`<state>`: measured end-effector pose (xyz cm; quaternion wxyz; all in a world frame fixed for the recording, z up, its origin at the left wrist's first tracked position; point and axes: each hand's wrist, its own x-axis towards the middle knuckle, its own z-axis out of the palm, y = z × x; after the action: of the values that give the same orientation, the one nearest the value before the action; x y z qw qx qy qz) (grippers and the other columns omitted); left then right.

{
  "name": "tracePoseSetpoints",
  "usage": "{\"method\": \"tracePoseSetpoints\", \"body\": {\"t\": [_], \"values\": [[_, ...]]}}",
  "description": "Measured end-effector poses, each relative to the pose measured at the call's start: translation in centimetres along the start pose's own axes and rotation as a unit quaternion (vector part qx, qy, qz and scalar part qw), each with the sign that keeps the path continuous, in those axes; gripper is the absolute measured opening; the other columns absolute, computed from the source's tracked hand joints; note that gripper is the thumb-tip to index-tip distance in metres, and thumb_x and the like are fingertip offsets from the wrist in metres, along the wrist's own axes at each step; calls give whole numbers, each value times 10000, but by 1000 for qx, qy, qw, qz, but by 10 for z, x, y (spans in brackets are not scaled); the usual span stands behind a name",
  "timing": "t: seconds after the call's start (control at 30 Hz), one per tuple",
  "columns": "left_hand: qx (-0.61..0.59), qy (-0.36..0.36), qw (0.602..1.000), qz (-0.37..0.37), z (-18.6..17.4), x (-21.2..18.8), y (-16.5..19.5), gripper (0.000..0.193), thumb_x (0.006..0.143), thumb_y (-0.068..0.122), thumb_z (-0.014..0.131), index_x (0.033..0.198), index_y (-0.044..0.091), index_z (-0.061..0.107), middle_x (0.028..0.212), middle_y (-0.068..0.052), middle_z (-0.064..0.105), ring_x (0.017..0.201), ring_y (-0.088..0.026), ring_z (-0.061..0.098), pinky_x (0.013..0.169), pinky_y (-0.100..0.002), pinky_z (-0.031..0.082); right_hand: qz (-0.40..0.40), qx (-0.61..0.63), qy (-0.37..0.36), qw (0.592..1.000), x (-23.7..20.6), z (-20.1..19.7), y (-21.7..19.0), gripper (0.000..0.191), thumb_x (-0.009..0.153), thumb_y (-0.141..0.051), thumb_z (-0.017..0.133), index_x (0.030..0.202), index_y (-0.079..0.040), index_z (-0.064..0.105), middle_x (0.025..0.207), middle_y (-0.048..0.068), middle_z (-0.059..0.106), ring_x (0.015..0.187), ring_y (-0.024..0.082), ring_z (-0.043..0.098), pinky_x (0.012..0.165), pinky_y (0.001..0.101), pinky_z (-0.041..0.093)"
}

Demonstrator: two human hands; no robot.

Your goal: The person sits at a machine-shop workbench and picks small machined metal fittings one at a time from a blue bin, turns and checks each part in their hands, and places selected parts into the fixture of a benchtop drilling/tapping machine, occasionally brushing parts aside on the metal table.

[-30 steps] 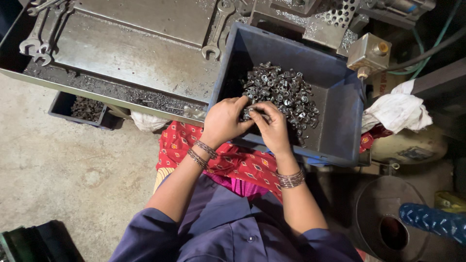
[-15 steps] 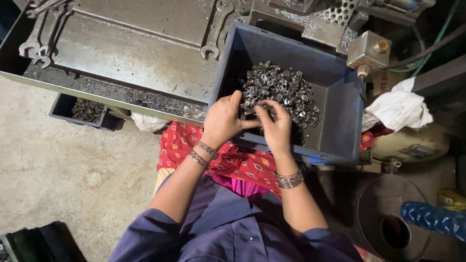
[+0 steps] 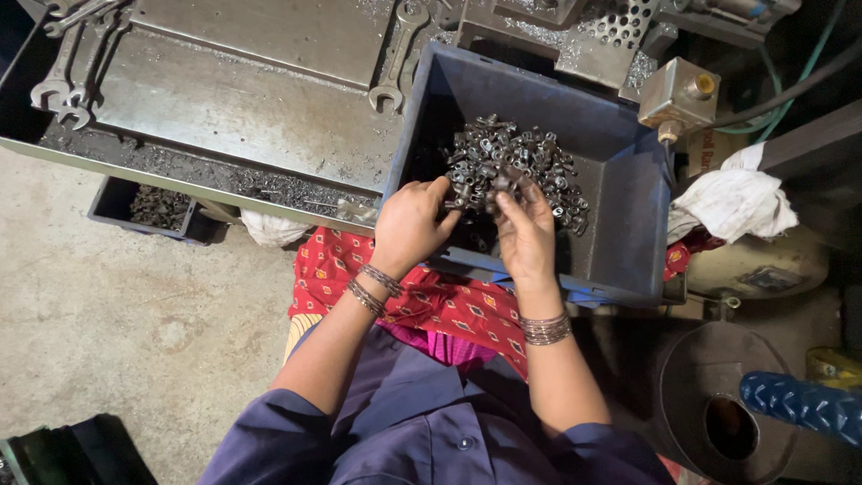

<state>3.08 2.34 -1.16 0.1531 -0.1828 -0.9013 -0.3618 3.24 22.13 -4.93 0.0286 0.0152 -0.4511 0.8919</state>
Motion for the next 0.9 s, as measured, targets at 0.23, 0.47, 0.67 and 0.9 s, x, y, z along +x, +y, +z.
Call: {"method": "tracePoseSetpoints", "body": {"t": [0.23,0.47,0.67,0.9], "values": [[4,-2,1000,-5,-1,0,1,268,833,245,752,913,57,578,823,-128,691,841,-370,659,725,-502,526,-30,-18,-4,999,-1,0,3,438,930,149,669,1274,-90,540,1159,84,700,1055,188,701,892,322,603],[6,-10,1000,-7,-1,1,0,273,828,243,755,907,56,572,823,-128,688,840,-367,658,725,-501,525,-29,-58,8,998,1,-2,7,413,924,132,689,1290,-49,624,1120,69,699,1002,148,685,832,283,585],[5,-9,1000,-8,-2,2,2,277,819,237,759,912,54,573,822,-127,684,849,-364,657,730,-497,528,-41,-70,5,997,1,-2,9,354,944,122,700,1259,-23,629,1138,63,699,1040,152,682,918,301,587],[2,-5,1000,-5,-3,2,2,285,796,234,767,910,56,575,833,-126,685,855,-366,655,735,-497,526,-7,-47,7,999,4,7,3,348,1030,-17,543,1375,-3,577,1235,111,682,1117,188,682,991,372,590]]}}
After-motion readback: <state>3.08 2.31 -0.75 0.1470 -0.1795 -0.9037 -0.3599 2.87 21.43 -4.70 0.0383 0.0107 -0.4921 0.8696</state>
